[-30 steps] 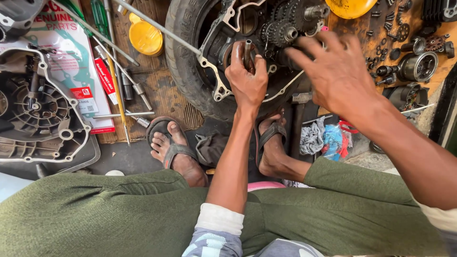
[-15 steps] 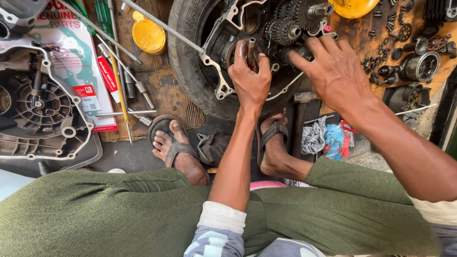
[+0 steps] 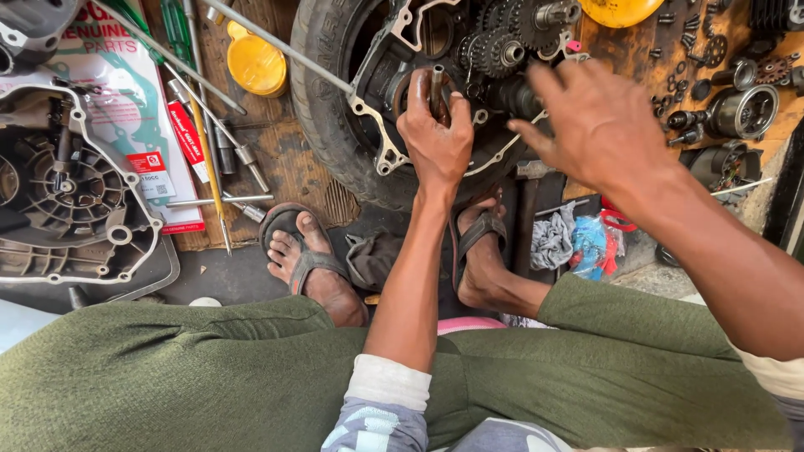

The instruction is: Disassembling and assembling internal gears and shafts of a motorcycle engine.

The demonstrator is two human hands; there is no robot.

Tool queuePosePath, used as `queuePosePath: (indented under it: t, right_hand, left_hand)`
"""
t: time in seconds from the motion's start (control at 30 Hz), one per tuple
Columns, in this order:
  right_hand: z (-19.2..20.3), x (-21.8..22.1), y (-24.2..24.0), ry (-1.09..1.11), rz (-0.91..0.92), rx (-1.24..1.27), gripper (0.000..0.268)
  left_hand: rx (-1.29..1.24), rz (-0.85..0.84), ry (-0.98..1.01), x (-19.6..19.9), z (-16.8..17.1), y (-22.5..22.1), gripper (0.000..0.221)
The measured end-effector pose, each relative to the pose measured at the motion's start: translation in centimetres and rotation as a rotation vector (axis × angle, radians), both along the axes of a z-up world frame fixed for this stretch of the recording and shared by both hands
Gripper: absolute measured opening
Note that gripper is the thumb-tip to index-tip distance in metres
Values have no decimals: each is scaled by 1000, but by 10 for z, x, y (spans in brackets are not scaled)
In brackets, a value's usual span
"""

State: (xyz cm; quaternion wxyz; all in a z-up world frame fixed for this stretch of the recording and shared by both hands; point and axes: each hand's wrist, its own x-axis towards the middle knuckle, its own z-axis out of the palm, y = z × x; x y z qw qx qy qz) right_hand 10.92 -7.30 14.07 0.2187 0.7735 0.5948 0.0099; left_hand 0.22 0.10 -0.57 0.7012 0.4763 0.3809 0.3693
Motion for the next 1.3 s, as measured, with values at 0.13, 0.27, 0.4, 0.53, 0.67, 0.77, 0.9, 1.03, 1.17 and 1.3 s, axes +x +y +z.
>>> queuePosePath:
  t: [0.13,0.27,0.4,0.53,0.67,0.77,0.9,1.03,1.17,1.3]
  right_hand:
    - [-11,7,-18,151,-178,-135,52]
    - [-9,11,-9,167,-251,-164,58]
    - [-78,62,-87,329,-782,13,55]
    - [-184,96,-223,330,-982,124,27]
    - [-210,39,-240,715,-1262,-226,57]
    - [-239,24,-257,429,-1022,-41,59]
    - [-240,41,-273,536,-1150,89,63]
    - [-179,54,-242,577,-1284,67,49]
    - [-93,42,-189,952,-1428,269,49]
    - [-20,16,-154,1149,-1309,473,56]
  left_hand:
    - [36,20,17,0,2,2,14]
    - [36,7,2,1,-5,-1,14]
    - [42,14,11,-3,-3,2,13]
    - [53,3,37,2,2,0,15]
    - [51,1,49,0,2,-2,12]
    - [53,22,39,2,4,0,14]
    - [85,23,24,-1,7,-1,14]
    - [50,-45,32,-1,8,-2,17]
    - [37,-103,58,0,17,3,28]
    - [74,-126,113,1,22,7,39]
